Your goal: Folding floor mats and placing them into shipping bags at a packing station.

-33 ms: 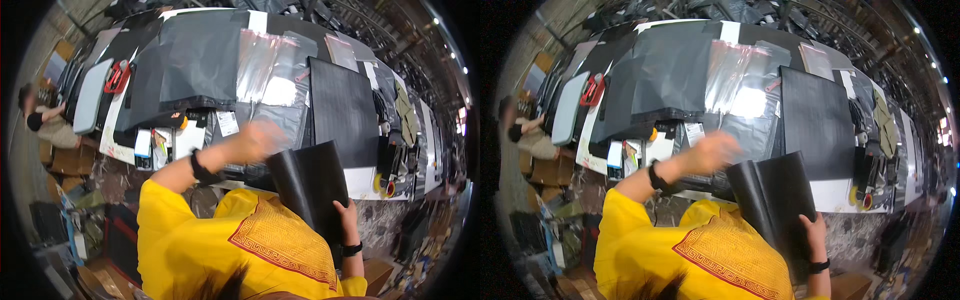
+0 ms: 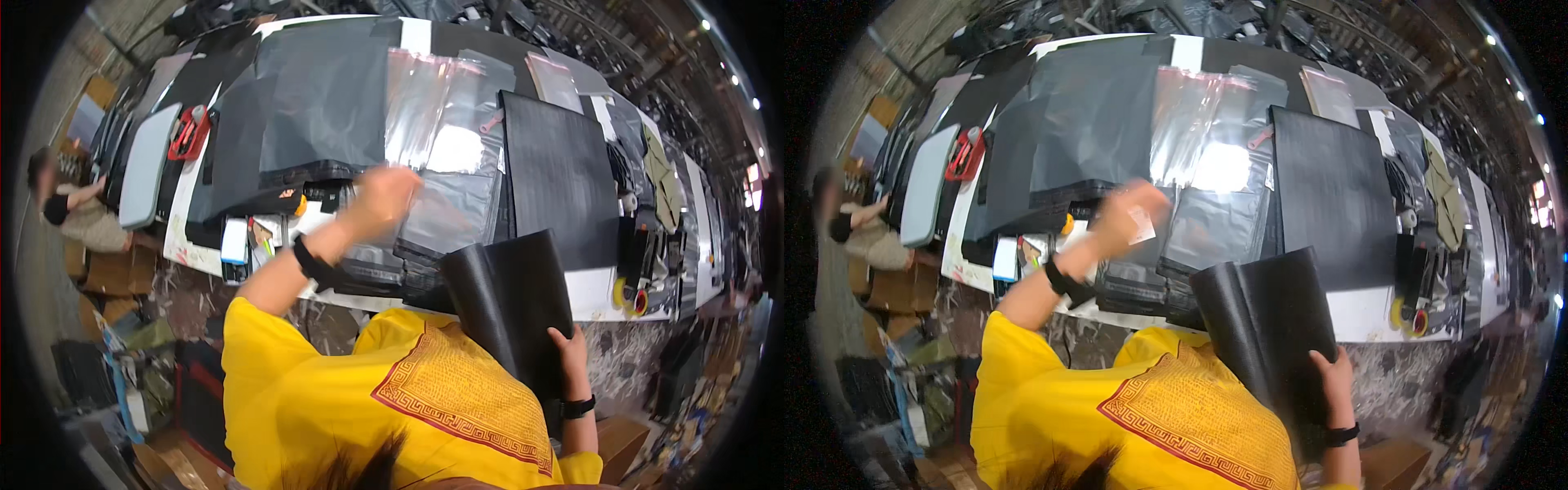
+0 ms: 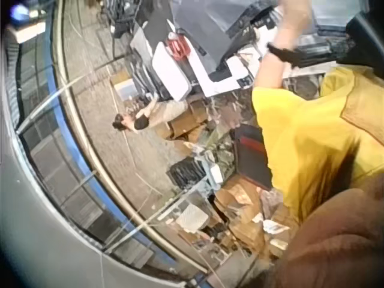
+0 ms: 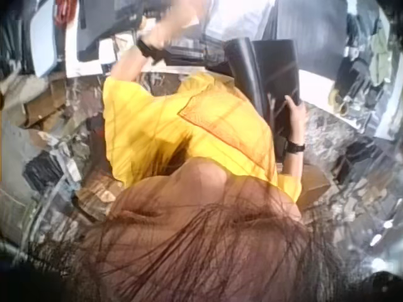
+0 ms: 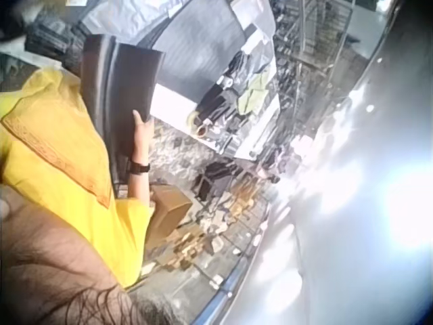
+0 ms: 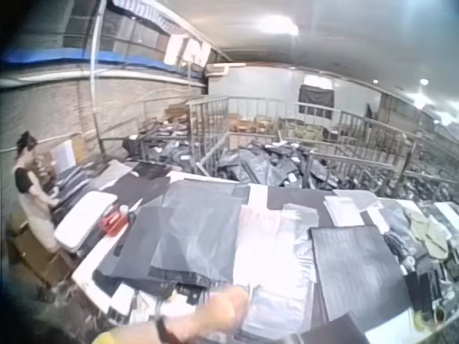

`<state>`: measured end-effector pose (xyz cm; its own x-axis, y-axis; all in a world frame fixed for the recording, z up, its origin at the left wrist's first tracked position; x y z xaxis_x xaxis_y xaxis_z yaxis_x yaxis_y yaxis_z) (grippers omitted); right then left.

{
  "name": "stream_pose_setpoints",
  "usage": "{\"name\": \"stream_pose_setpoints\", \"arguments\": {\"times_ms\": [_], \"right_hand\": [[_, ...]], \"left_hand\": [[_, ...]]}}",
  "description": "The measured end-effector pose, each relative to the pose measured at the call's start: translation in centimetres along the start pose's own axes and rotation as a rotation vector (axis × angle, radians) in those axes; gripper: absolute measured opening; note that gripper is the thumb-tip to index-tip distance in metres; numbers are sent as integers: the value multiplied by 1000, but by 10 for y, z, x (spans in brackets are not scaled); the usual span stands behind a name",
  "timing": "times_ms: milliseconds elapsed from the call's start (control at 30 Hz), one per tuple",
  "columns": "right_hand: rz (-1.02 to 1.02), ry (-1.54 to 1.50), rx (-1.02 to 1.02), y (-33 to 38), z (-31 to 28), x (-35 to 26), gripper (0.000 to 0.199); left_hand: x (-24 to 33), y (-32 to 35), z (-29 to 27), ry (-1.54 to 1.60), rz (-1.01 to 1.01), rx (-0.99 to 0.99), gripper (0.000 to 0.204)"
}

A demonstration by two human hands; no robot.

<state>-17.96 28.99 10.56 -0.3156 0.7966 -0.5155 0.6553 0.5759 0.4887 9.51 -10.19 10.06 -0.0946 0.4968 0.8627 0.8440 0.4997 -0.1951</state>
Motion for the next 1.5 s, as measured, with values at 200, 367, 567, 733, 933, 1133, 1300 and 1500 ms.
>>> {"name": "stream_pose_setpoints", "arguments": {"times_ms": [200,367,567,733,933,1133,1300,1500], "right_hand": [[27,-297,22,27,25,29,43],[134,-541,88,57,42,39,41],[216,-606,138,72,46,34,39],[204,-549,124,68,38,39,44],[133,-719,100,59,31,49,39],[104,-791,109,47,17,80,39],[87,-701,81,22,5,99,41],[46,-398,-235,-43,31,76,58]], "left_hand": [[-252,30,-154,-1138,-485,-139,31],[-342,48,-135,-1466,-513,-338,20],[-331,-8,-182,-1224,-385,-375,19],[-156,-155,-241,-1193,-70,38,19],[10,-195,-169,-1166,66,-61,26],[-24,-84,56,-985,75,-494,39],[-96,-23,182,-962,82,-647,43],[-149,6,228,-889,135,-704,52]]}}
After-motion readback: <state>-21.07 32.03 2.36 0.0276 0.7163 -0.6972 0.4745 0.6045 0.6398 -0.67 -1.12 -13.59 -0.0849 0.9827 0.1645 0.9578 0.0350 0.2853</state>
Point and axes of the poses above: each hand's wrist, its own y-axis away from the middle knuckle, its own z-axis out of the palm, x = y × z, the point moved 5 cm from there along -y, towards the middle knuckle, and after that the axes turned 11 degrees about -x, right-handed, at the moved point
